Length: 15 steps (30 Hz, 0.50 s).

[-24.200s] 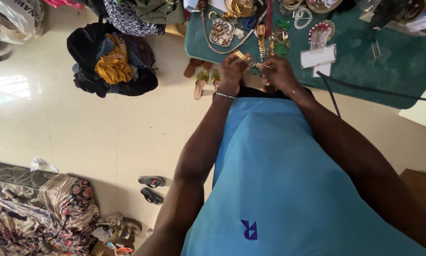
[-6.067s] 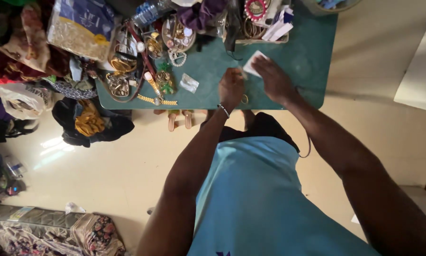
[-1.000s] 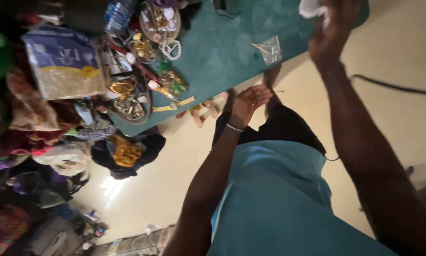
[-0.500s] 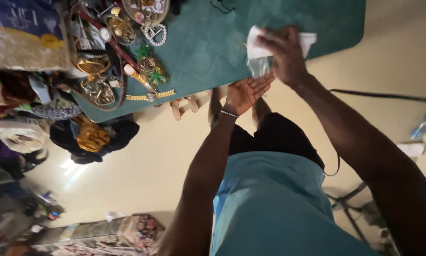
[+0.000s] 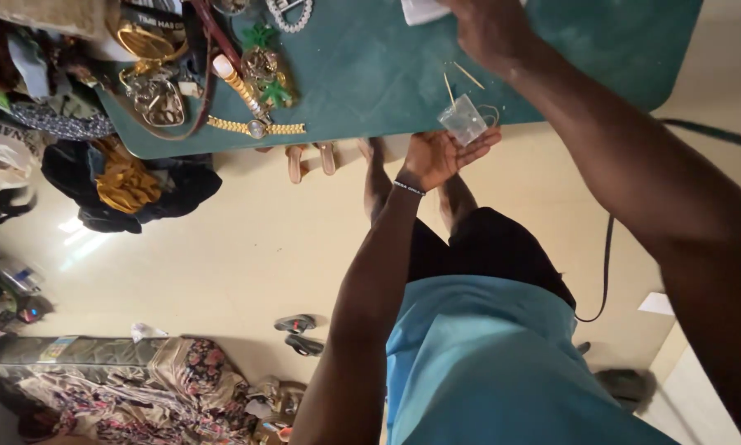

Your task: Sorting through various pieces of jewelry, paper, and small items on a cluttered table.

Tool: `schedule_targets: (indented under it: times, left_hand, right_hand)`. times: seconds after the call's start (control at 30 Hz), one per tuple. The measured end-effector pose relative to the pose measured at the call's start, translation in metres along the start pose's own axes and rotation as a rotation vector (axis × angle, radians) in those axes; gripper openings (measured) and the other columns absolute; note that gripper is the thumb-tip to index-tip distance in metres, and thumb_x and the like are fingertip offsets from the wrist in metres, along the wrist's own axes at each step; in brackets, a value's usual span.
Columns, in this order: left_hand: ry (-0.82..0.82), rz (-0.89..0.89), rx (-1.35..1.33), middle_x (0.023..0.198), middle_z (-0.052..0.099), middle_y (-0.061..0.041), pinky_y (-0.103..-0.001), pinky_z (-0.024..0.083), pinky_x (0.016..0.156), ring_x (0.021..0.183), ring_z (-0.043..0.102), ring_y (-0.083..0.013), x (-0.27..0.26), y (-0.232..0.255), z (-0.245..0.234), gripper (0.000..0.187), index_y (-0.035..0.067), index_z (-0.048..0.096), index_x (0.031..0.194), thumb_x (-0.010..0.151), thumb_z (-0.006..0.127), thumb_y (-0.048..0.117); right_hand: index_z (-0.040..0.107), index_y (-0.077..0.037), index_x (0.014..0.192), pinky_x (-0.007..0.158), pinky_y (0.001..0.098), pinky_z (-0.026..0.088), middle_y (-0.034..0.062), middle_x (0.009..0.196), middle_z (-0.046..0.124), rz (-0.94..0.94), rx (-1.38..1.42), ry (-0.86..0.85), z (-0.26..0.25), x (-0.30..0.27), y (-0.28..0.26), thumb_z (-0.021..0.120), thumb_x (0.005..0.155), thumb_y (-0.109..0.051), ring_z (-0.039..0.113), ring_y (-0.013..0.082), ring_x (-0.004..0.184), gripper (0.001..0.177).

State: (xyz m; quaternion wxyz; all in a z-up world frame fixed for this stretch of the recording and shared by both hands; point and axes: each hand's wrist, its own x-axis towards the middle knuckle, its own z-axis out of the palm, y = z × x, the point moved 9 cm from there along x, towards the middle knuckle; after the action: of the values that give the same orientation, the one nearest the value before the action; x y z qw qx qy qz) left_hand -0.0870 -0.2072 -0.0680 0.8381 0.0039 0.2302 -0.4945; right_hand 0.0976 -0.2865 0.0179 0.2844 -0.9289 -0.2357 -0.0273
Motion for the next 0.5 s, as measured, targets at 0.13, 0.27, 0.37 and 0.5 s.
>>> schedule_targets:
  times: [0.13,0.27,0.37,0.5]
  left_hand:
    - [0.013,-0.008,-0.004,0.153,0.042,-0.036,-0.048,0.039,0.122,0.143,0.044,-0.0470,0.002,0.000,-0.004,0.077,-0.016,0.029,0.154,0.110,0.021,0.047]
    - [-0.051,0.010,0.006,0.151,0.042,-0.035,-0.049,0.040,0.120,0.142,0.044,-0.0480,0.005,0.001,0.004,0.074,-0.010,0.029,0.154,0.109,0.018,0.049]
    - [0.007,-0.026,0.038,0.154,0.042,-0.036,-0.048,0.041,0.121,0.144,0.044,-0.0467,0.008,-0.001,-0.007,0.076,-0.013,0.028,0.156,0.112,0.016,0.047]
    - [0.044,-0.042,0.079,0.153,0.042,-0.035,-0.047,0.041,0.120,0.142,0.045,-0.0451,0.004,-0.005,-0.012,0.076,-0.014,0.027,0.155,0.111,0.012,0.047]
  right_hand:
    - [0.071,-0.003,0.117,0.099,0.0424,0.056,0.0131,0.125,0.074,-0.163,0.075,0.117,-0.044,-0.017,-0.056,0.066,0.083,0.013,0.069,0.0387,0.112,0.038]
    - [0.075,0.001,0.109,0.081,0.0456,0.056,0.0203,0.108,0.075,-0.130,0.103,0.192,-0.060,-0.019,-0.044,0.060,0.072,0.019,0.069,0.0411,0.091,0.044]
    - [0.068,0.002,0.096,0.070,0.0457,0.054,0.0209,0.084,0.066,0.216,-0.097,-0.080,0.039,-0.063,0.060,0.074,0.100,0.001,0.064,0.0363,0.075,0.007]
    - [0.067,0.002,0.097,0.068,0.0426,0.054,0.0197,0.084,0.066,0.158,-0.111,-0.086,0.050,-0.091,0.041,0.071,0.101,0.003,0.065,0.0337,0.073,0.006]
